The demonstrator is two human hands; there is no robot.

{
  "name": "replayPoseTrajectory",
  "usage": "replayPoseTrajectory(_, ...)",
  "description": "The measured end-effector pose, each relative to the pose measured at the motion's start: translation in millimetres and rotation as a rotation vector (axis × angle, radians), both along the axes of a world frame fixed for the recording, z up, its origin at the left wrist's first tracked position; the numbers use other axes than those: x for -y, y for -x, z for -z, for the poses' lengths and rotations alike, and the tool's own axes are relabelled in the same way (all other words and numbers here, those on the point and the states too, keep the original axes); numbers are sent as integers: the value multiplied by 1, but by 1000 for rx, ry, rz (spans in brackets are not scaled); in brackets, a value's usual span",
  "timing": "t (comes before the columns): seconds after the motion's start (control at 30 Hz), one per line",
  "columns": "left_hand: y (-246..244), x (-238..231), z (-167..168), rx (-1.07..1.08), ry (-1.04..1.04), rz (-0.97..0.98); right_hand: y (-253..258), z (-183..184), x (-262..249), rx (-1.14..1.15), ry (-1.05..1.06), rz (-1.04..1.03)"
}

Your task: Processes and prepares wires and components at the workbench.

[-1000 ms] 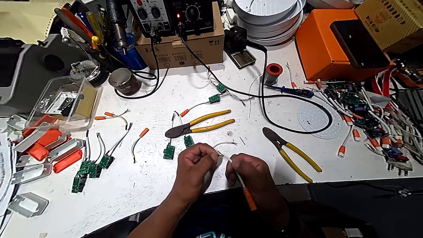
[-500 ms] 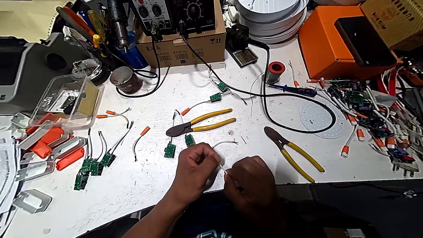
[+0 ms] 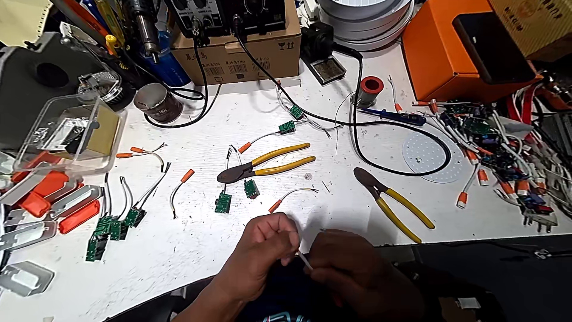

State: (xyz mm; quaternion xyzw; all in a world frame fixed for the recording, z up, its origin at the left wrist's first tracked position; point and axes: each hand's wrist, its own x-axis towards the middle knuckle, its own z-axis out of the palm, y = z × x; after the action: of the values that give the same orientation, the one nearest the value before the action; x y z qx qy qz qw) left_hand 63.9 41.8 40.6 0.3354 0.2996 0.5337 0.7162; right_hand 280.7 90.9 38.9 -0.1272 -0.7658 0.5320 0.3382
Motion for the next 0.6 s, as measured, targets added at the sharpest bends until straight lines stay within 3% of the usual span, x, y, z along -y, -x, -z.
replayPoseTrajectory(0.1,8,-13,-5,-194,-167,-24,-2,2,6,39,160,183)
replayPoseTrajectory(0.23,6,-21,-6,-359,-228,-59,1,3,6,25,316,382)
replayPoseTrajectory(0.5,-2,-17,0,-484,-232,-210,14,4,8,53,318,342)
replayPoseTrajectory(0.6,1,-14,1,-533,-258,-204,16,6,8,120,175,324)
